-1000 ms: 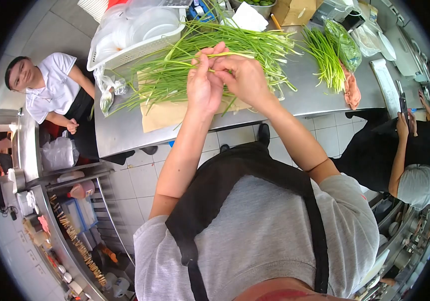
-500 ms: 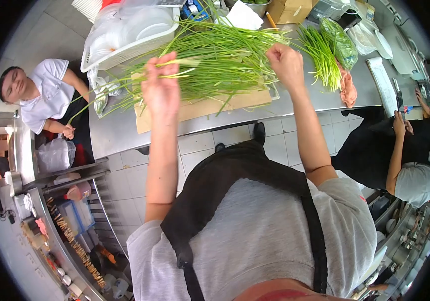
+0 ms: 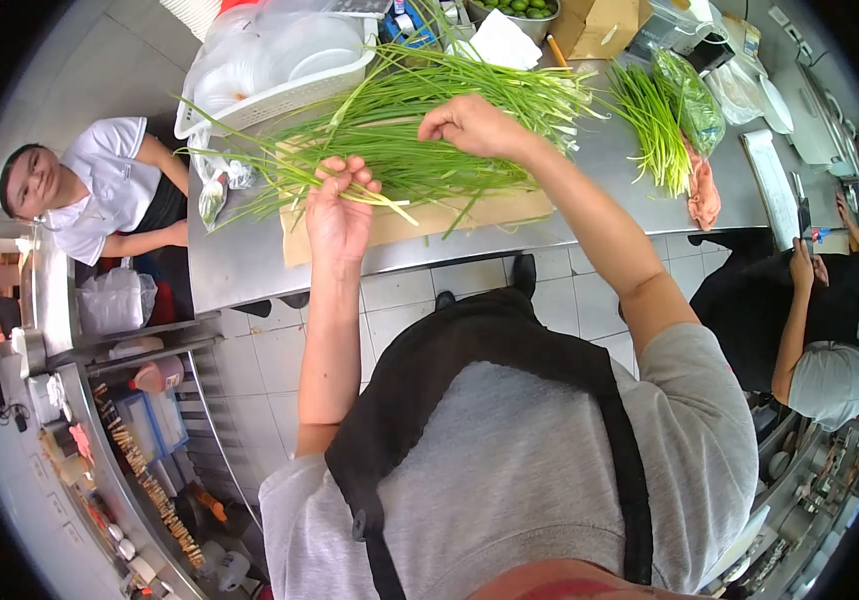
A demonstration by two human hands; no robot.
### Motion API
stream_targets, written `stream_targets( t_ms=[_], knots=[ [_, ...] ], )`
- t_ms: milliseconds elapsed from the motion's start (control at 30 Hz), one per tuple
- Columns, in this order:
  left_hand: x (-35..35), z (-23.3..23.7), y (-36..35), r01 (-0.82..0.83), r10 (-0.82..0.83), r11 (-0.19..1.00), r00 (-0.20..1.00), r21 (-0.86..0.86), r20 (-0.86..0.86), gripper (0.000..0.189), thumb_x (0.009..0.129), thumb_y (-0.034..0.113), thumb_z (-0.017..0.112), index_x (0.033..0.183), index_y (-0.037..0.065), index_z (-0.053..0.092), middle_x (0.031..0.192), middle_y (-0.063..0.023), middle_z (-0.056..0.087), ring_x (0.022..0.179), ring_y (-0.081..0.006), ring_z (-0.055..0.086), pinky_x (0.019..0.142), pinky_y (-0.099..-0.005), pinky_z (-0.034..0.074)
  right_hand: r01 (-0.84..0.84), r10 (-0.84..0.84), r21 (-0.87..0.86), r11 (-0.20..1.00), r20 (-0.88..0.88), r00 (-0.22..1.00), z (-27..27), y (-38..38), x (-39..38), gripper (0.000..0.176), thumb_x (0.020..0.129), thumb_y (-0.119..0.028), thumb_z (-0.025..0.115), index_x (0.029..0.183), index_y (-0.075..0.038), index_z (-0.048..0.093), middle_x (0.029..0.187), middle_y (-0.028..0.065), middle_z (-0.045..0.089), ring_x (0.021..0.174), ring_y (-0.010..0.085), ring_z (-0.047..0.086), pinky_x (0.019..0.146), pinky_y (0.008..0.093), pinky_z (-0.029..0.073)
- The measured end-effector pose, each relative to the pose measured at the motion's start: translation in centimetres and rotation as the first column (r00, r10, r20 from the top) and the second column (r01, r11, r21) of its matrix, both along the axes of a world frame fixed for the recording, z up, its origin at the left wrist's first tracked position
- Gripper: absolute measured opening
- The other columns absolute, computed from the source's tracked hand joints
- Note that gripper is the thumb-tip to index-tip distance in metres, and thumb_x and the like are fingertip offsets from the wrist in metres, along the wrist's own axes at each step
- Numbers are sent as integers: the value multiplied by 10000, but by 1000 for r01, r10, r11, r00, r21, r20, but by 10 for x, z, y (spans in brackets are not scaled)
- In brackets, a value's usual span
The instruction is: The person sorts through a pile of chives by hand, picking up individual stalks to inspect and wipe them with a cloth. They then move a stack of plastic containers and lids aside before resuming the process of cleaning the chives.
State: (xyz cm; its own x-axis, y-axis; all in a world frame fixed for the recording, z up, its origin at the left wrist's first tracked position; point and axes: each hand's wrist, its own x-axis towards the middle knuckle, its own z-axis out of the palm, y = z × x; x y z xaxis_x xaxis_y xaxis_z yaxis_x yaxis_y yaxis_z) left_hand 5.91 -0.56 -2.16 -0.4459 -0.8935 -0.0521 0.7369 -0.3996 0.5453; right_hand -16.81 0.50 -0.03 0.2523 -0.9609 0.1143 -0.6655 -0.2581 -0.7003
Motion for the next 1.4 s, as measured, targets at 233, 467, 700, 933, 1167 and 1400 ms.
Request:
stream_targets(
  t_ms=[233, 467, 700, 933, 1167, 1400],
  knots=[
    [13, -9, -5, 15, -10, 997, 998, 79, -69, 116, 757, 27, 480, 855, 74, 519, 752, -64, 510, 612, -142, 427, 545, -260, 368, 230, -260, -123, 965, -532, 806, 13, -1, -27, 140, 651, -13, 531, 745, -80, 610, 752, 135, 609, 764, 295, 592, 664, 393, 472],
    [3, -9, 2, 137, -126, 981, 988, 137, -90, 212, 816, 107, 523, 1011, 24, 506, 674, -13, 430, 489, -75, 312, 449, -198, 271, 279, -193, 16, 960, -684, 703, -2, 15, -24, 144, 632, -41, 561, 742, -109, 626, 749, 129, 613, 770, 293, 598, 650, 380, 482],
    [-9, -6, 6, 178, -185, 973, 982, 147, 34, 311, 814, 79, 531, 1101, -30, 484, 761, -46, 529, 529, -65, 357, 462, -194, 308, 287, -231, 81, 955, -404, 885, 18, 22, -48, 90, 668, -102, 600, 752, -108, 630, 711, 101, 621, 679, 250, 593, 616, 349, 460],
    [-29, -15, 11, 287, -300, 943, 952, 169, 59, 267, 817, 76, 527, 1055, -44, 506, 962, -143, 573, 741, -132, 525, 580, -217, 409, 276, -279, 174, 945, -4, 960, 19, 21, -75, 193, 672, -125, 607, 864, -104, 613, 699, 91, 616, 644, 240, 576, 618, 315, 449],
    [-52, -15, 20, 358, -377, 910, 925, 211, 56, 251, 819, 75, 517, 1041, -43, 514, 965, -135, 575, 742, -140, 543, 587, -223, 426, 300, -470, -409, 862, -422, 775, 10, 28, -65, 185, 648, -71, 568, 826, -99, 608, 734, 109, 616, 712, 267, 593, 631, 359, 462],
    [-52, -20, 22, 365, -389, 891, 921, 270, 36, 262, 829, 73, 490, 1062, -46, 501, 995, -141, 563, 755, -149, 551, 600, -230, 438, 289, -342, -184, 940, -528, 777, -14, 33, -31, 92, 660, -91, 559, 722, -127, 617, 704, 74, 609, 695, 255, 592, 614, 372, 467]
  ],
)
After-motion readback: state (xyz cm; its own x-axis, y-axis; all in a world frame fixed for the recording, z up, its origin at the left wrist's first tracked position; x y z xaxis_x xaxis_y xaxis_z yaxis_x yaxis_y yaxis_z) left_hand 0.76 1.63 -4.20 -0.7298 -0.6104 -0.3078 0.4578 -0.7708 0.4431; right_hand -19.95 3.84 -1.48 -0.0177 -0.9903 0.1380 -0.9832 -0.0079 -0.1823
